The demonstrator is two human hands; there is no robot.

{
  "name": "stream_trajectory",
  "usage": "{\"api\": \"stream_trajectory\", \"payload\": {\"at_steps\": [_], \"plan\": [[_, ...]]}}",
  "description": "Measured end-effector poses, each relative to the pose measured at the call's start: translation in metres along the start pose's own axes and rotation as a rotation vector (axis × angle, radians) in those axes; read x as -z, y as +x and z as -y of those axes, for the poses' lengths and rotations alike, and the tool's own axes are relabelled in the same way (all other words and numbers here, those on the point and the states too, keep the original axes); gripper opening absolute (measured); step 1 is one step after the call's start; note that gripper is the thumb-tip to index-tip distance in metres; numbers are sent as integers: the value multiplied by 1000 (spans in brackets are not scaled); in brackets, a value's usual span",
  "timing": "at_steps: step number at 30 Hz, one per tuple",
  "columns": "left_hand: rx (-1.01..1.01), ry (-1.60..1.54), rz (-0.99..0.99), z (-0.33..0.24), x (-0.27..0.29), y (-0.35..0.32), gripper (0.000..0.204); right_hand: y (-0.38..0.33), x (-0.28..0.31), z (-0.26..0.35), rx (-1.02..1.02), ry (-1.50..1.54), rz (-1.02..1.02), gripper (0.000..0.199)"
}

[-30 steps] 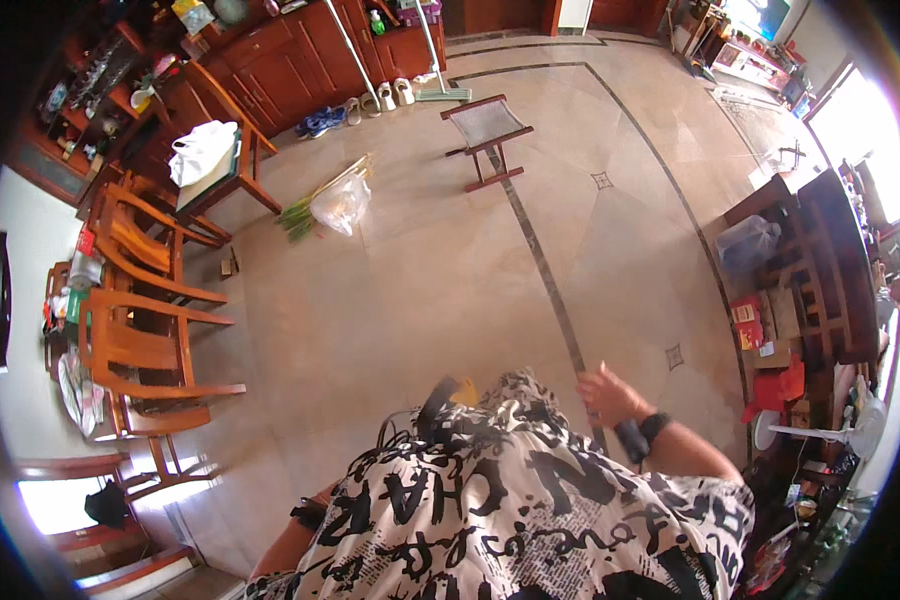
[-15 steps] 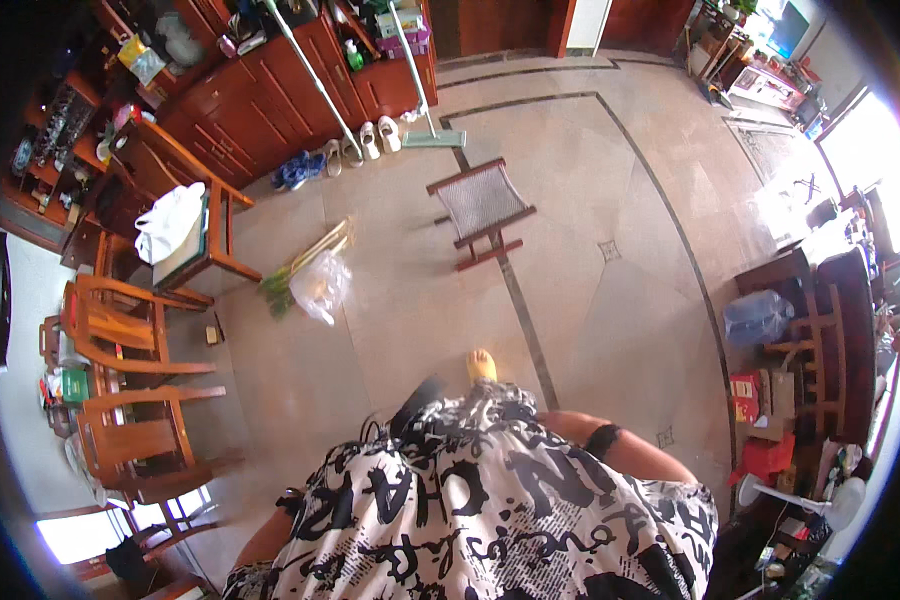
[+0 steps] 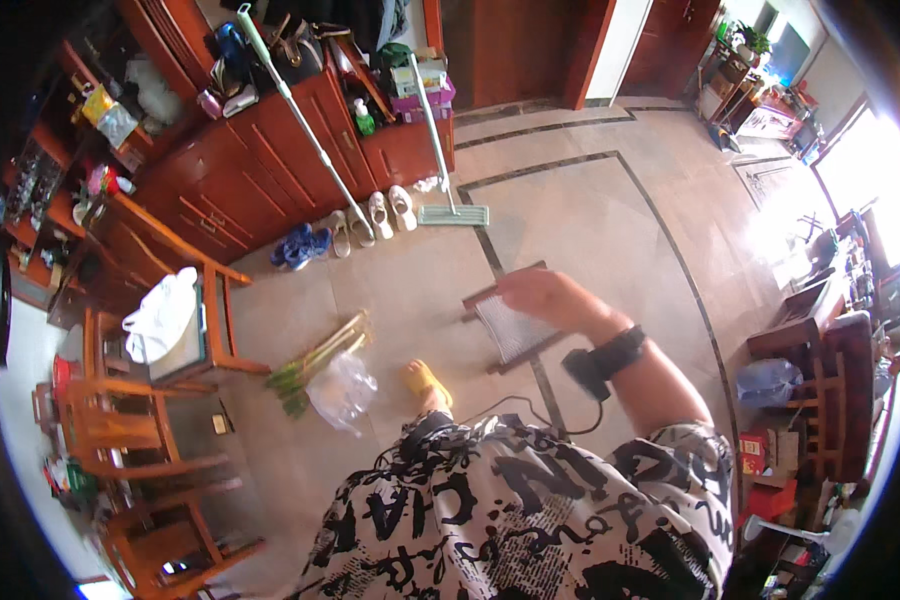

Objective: Replacing the cloth mop head on a flat spray mop.

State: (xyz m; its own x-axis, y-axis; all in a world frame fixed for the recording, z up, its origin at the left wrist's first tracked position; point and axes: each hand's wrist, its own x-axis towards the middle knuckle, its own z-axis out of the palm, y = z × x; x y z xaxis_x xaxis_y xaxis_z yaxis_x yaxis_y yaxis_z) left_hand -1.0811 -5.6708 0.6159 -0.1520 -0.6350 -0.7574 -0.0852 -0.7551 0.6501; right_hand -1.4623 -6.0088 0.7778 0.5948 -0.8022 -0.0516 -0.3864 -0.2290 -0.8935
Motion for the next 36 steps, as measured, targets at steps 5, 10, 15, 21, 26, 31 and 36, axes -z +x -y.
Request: {"api": "stream_trajectory", "payload": {"at_steps": [5,10,15,21,26,31,36], "plan": [[-34,-44,-31,-43,79,74,65,120,66,69,-2,-162,-134,31],[-29,-9,-51,-56,110,101,67,245,121,110,165,-39,-362,37],[53,703,124,-76,136,144,62,370,164,99,196,1,-498,35],[83,480,-45,-152,106,207,56,561,203,-21,148,13,-505,44],[68,434,-221,-210,59,306,52,725,212,-168,-54,4,-467,69],[33,458,-345,-225,35,399,47,811,217,-281,-107,3,-654,94],[-47,523,-526,-194,32,439,42,839,188,-311,35,-47,-458,63]]}}
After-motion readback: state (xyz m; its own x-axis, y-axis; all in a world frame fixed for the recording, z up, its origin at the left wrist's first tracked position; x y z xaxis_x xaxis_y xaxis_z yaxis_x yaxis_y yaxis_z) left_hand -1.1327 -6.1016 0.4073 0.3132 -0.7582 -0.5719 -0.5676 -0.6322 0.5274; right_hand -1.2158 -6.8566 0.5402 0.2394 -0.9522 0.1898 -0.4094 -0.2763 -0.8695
